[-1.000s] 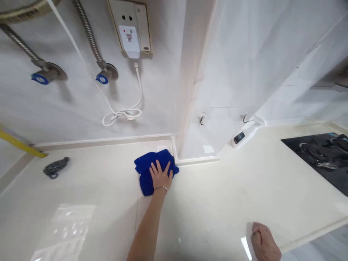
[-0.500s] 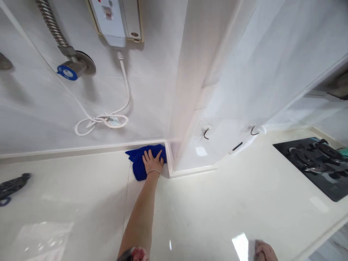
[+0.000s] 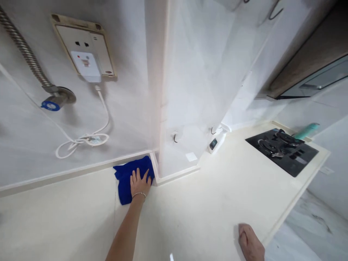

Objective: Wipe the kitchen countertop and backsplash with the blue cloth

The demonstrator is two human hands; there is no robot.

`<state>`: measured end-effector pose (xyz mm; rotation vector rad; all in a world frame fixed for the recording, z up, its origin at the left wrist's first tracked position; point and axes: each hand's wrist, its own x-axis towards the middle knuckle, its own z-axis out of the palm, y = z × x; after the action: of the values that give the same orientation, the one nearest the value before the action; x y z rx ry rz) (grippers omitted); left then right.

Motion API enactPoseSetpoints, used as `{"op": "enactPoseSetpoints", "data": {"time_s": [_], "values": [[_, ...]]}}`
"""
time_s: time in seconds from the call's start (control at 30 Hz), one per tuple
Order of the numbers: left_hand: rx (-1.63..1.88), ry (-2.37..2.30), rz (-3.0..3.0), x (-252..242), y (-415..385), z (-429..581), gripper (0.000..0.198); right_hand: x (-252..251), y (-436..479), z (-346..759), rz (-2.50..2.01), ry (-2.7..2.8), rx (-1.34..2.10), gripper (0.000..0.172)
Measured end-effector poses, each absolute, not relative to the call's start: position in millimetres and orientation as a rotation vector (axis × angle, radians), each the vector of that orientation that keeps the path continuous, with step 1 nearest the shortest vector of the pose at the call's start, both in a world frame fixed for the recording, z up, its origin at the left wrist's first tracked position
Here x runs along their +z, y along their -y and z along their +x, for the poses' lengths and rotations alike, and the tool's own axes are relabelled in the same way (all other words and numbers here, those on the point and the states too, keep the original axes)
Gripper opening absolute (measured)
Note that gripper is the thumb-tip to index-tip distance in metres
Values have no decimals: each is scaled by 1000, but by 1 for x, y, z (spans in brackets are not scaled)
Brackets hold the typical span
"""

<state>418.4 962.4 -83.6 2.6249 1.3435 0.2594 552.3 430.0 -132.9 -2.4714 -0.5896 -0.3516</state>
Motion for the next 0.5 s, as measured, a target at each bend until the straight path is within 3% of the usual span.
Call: {"op": "enactPoseSetpoints", "data": {"time_s": [0.3, 0.4, 0.5], "values": [[352, -1074, 2579, -98, -876, 358, 51, -139, -435, 552, -2437, 661, -452, 22], [465, -1139, 2188, -102, -854, 349, 55, -138, -439, 550, -2437, 658, -457, 23], [557, -1437, 1738, -98, -841, 352, 72, -139, -440, 549, -2458, 645, -437, 24]]}}
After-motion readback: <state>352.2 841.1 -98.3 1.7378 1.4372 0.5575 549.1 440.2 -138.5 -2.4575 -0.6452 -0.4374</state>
